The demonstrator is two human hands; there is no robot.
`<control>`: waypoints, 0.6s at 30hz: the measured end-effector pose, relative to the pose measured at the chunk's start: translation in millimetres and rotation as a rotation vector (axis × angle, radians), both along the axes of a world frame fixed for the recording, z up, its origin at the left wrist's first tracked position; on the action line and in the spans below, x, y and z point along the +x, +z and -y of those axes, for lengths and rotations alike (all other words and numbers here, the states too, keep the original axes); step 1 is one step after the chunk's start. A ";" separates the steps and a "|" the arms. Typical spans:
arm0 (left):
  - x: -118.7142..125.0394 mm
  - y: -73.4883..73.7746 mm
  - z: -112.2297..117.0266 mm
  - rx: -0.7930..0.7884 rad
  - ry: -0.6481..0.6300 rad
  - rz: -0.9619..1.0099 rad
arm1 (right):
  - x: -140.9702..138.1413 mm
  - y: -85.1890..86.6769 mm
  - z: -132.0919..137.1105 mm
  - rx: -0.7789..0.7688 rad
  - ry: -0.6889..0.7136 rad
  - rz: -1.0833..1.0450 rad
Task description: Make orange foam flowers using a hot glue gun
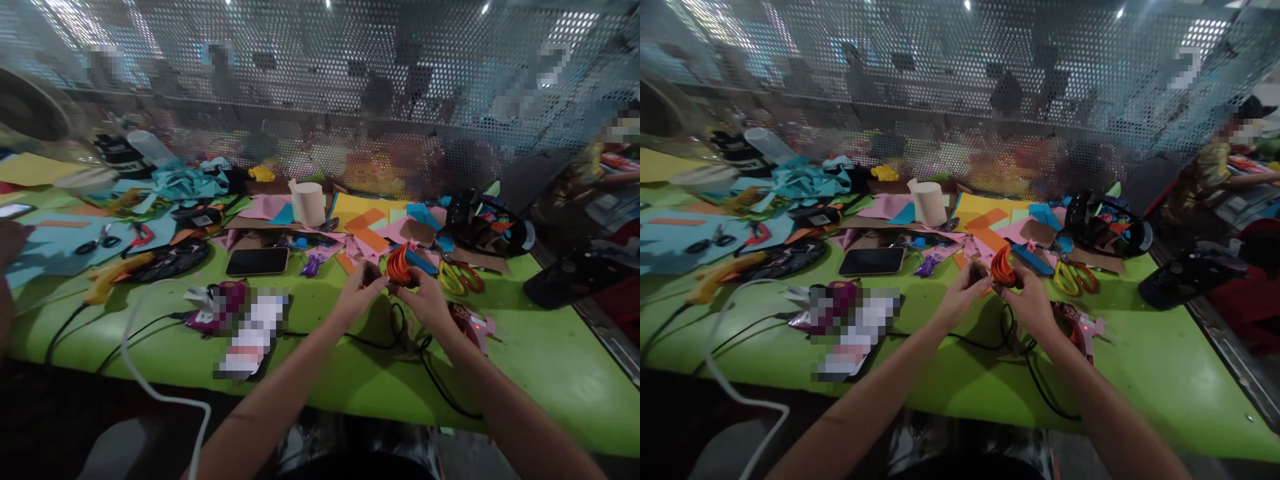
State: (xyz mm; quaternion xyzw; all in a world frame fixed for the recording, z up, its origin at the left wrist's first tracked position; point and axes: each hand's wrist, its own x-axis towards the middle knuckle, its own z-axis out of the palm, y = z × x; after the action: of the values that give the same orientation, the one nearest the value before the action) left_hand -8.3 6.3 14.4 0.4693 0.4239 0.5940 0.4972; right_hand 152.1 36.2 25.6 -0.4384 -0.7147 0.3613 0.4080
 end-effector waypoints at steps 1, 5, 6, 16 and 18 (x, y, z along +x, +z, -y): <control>0.0 -0.7 -0.5 0.001 0.006 -0.002 | -0.2 -0.5 0.2 0.005 -0.002 0.008; -0.5 -4.7 -2.5 0.014 0.023 -0.026 | -1.7 -2.9 1.0 0.008 -0.008 -0.011; -0.4 -5.8 -3.0 0.013 0.021 -0.027 | -2.2 -3.0 1.3 -0.001 -0.005 -0.025; -2.1 -3.5 -1.2 -0.035 -0.042 -0.014 | -3.9 2.0 2.5 -0.083 0.039 -0.153; -2.9 -3.4 -1.4 -0.033 -0.064 -0.028 | -3.1 1.4 1.3 -0.066 0.019 -0.151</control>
State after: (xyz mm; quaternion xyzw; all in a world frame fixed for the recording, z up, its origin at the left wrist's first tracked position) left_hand -11.2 7.7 11.1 0.4827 0.4251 0.5642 0.5177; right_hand 149.0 34.9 27.0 -0.4162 -0.6736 0.4207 0.4427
